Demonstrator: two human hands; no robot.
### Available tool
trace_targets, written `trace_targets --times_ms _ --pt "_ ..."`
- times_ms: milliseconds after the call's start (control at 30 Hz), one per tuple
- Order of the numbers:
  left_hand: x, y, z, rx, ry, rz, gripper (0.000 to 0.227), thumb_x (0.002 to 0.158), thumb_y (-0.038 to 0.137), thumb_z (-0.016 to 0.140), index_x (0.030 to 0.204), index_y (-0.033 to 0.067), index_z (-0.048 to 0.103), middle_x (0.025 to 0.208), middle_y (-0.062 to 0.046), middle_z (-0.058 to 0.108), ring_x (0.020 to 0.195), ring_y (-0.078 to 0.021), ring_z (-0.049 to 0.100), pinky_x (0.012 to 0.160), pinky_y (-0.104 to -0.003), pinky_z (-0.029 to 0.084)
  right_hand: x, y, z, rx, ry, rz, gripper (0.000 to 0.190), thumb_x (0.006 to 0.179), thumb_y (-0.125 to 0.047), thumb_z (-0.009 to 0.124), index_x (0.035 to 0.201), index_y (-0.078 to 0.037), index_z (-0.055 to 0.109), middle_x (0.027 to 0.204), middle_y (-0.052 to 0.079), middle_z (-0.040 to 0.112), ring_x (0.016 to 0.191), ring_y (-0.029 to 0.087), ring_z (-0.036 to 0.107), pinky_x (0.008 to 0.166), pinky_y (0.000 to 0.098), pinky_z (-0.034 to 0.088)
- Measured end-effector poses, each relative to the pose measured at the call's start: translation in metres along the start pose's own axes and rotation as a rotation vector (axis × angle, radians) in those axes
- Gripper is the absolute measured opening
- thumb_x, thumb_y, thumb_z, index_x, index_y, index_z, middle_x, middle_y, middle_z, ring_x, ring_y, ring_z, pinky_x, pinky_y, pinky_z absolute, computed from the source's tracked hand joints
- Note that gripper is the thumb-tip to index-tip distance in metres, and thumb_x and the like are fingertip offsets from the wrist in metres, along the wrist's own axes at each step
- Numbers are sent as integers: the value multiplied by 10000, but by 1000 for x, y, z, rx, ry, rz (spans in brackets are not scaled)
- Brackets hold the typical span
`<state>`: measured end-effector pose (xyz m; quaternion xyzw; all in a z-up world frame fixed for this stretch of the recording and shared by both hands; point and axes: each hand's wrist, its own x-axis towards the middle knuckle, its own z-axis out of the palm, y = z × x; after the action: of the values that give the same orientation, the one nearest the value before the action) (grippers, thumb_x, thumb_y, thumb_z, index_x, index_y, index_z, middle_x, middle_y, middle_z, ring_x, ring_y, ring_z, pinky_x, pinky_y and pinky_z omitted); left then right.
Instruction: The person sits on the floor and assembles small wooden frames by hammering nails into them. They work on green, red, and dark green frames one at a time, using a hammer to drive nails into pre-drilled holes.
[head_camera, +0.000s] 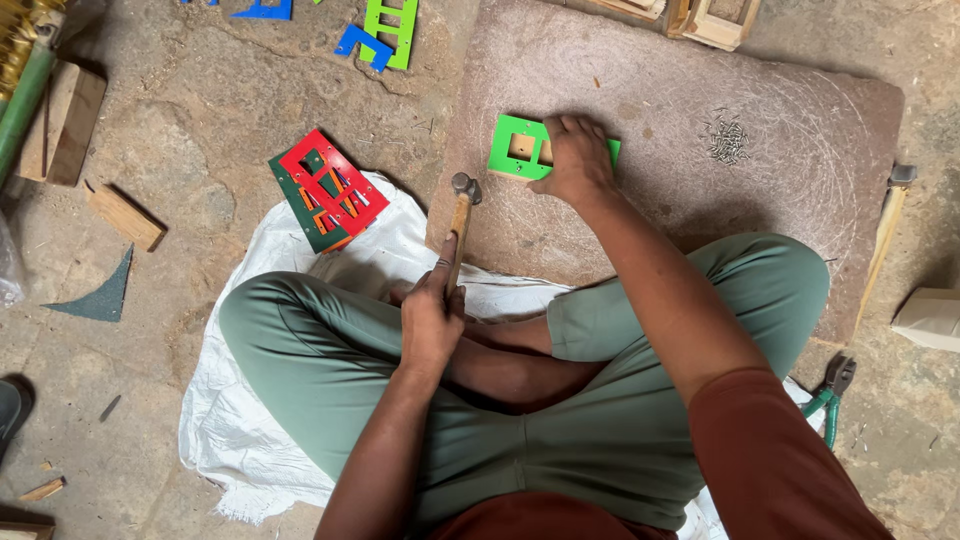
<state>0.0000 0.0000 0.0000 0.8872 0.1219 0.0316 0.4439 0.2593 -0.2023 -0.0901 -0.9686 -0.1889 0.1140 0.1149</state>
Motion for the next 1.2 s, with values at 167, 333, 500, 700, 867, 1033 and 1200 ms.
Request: trace_targets --times_ms 167,333,500,700,867,1033,1200 --pt "8 -8 10 102 -59 -143 825 836 6 699 1574 243 417 959 -241 713 895 -421 703 810 -506 542 -16 -22 -19 -33 35 76 1135 510 -394 1003 1485 -135 484 1467 90 527 1417 297 425 1242 616 189" --pt "13 -14 17 145 -56 -123 819 842 29 709 1575 227 402 943 -244 710 874 -435 692 783 -522 533 -19 -41 -38 -64 -48 226 1131 505 -380 1003 1484 -248 453 1501 -6 472 1466 316 308 1142 782 34" --pt "11 -16 18 133 -61 -110 816 842 27 704 1576 219 403 929 -241 710 865 -430 695 777 -519 535 -22 -49 -44 -54 -80 293 1124 525 -396 999 1479 -341 406 1530 -32 416 1471 387 241 1069 838 77" --pt "12 -17 18 153 -89 -114 814 843 28 702 1575 210 397 899 -226 703 829 -417 695 763 -514 539 -24 -48 -43 -66 -90 293 1124 544 -408 986 1497 -377 390 1509 -42 453 1433 350 347 1097 768 256" --pt "10 -15 16 143 -92 -120 807 842 31 694 1572 215 404 899 -224 704 839 -416 696 770 -513 541 -27 -46 -41 -50 -34 283 1118 526 -407 999 1484 -370 424 1473 -36 470 1403 329 364 1095 751 244" --pt "5 -11 19 155 -81 -75 796 846 -3 640 1573 223 406 985 -244 701 893 -436 695 813 -517 547 -27 -45 -40 -32 -32 283 1134 506 -385 1005 1494 -362 448 1432 -34 505 1372 302 405 1109 718 258" --pt "5 -11 21 184 -120 -63 799 848 10 646 1572 241 399 1022 -251 696 914 -447 685 826 -526 543 -26 -45 -40 -33 -38 292 1131 505 -387 1004 1490 -366 448 1433 -37 502 1367 291 408 1117 714 250"
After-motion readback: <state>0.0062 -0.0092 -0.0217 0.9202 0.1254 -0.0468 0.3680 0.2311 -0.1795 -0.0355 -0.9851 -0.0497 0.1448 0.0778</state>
